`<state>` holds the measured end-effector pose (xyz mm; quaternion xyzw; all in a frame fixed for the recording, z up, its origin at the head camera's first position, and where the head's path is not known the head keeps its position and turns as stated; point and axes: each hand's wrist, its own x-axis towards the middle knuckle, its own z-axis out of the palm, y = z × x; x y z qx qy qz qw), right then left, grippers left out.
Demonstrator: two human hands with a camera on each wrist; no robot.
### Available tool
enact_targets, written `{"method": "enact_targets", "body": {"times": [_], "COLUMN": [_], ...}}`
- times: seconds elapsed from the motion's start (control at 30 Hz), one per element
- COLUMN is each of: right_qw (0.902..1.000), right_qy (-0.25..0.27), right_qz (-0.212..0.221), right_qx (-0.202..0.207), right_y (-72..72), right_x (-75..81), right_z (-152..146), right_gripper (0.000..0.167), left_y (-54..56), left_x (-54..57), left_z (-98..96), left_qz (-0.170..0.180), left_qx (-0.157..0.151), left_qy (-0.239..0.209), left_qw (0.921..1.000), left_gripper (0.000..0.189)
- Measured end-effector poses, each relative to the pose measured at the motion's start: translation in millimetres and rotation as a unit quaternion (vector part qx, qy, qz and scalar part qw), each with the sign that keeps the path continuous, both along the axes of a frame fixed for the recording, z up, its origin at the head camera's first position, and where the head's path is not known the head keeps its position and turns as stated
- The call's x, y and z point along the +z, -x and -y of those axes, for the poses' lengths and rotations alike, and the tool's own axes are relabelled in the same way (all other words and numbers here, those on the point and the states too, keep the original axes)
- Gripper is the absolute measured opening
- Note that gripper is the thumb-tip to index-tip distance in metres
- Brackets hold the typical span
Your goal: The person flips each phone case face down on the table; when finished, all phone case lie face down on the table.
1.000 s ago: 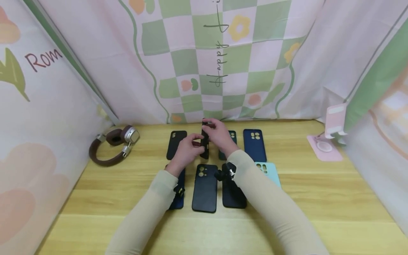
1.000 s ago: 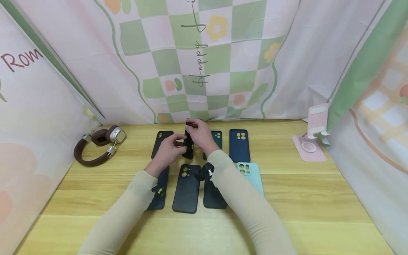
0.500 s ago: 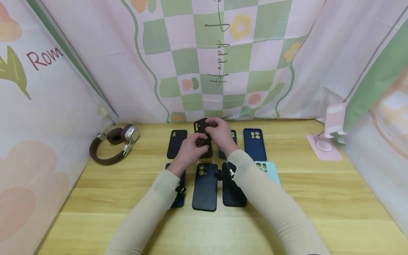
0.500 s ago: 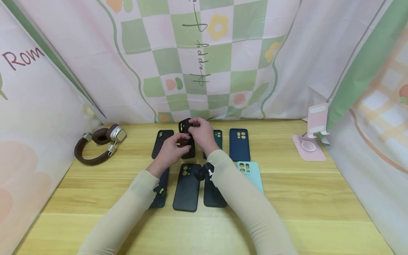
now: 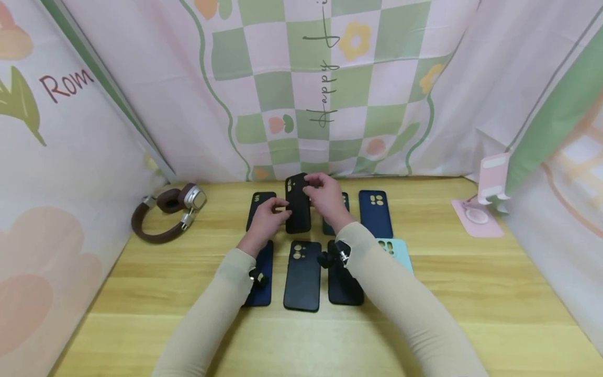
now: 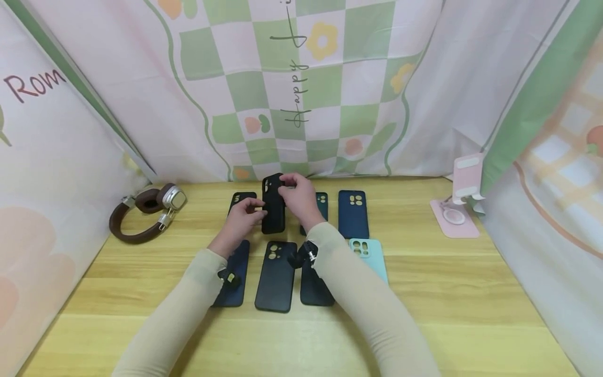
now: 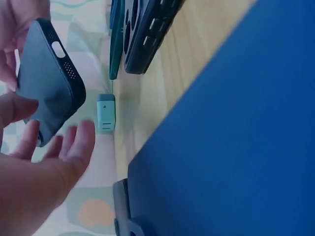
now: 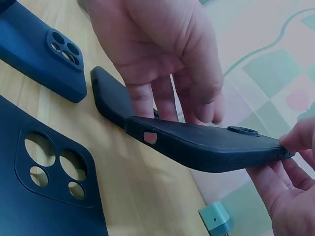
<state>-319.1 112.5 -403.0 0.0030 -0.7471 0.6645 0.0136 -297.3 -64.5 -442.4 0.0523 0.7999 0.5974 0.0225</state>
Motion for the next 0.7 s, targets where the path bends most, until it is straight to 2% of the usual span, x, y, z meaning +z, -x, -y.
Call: {"method": "enact_targets", "body": {"times": [0.17,0.33,0.5,0.7], "right_qw": [0.9999,0.9999,0.9981,0.9906], "right_qy": [0.008,-0.010,-0.058,-0.130], "right_qz": [0.008,0.005,0.015,0.038], "right_qx": [0.003,-0.006,-0.017,0.018], "right_y": [0.8,3.0,5.1,7.2], "right_x": [-3.1,-7.5,-14.2,-19.1], "right_z": [1.0,0.2,0.1,0.0], "right_gripper": [0.027,0.027,0.030,0.042], "left_y": [4.5,6.4,7.9,11.2], "left_x": [-3.4,-3.7,-4.3,-5.7], "left_z": [5.3,10.5,11.9,10.4], "left_qz": [0.039,0.053,0.058,0.075], "left_qx": [-0.012,-0.003,0.006,0.022], "left_qy": [-0.047,-0.053,-0.046,-0.037], "left_qw": [0.9981,0.9972,0.9972,0.9963], "left_gripper": [0.026,0.025,0.024,0.022]}}
